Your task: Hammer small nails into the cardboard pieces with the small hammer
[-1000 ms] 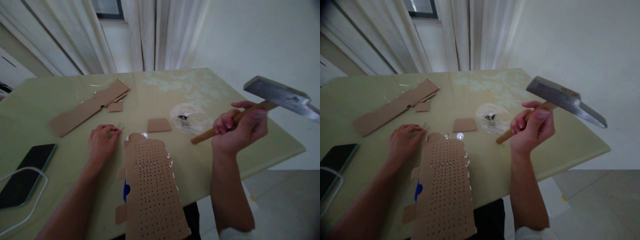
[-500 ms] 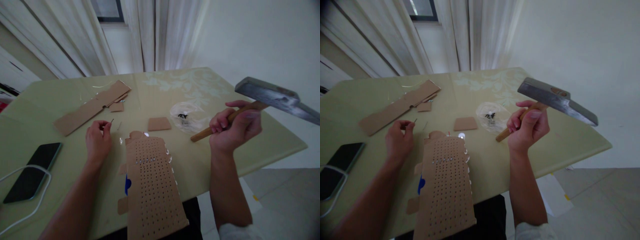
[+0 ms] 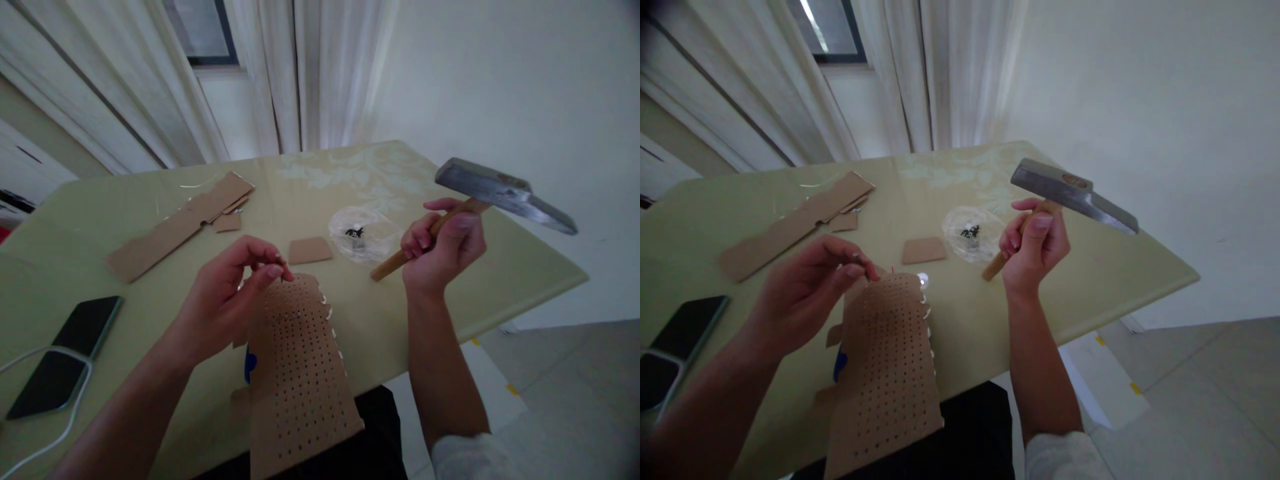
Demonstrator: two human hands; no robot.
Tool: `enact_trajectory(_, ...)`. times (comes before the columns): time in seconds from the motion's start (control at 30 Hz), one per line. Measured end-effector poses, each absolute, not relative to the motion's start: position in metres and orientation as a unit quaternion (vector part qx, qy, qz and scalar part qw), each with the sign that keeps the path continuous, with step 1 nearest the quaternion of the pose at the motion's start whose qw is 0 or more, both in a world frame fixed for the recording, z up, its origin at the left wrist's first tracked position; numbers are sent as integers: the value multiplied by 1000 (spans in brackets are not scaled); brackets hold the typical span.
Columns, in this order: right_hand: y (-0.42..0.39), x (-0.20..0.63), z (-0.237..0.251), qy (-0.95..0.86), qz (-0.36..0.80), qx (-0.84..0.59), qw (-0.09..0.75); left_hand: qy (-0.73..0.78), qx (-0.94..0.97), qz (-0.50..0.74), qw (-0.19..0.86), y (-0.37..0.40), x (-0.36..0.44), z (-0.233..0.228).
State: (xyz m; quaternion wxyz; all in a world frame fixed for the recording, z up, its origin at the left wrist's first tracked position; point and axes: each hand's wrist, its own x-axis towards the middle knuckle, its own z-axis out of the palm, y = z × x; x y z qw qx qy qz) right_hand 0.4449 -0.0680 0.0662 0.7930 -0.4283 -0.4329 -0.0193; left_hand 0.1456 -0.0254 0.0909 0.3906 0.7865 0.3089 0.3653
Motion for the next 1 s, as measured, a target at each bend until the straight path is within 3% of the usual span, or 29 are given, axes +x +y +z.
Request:
enact_trajectory(0.13, -69, 444, 65, -428, -9, -446, 786, 238, 817, 268, 451, -26, 158, 97)
enact_trajectory(0.3, -71, 443, 65, -447, -17, -439, 779, 199, 882, 173, 390, -17, 160, 101)
enact_trajectory(1.0, -72, 439, 68, -447, -40, -456, 768, 141, 895, 108, 409, -4, 157, 100)
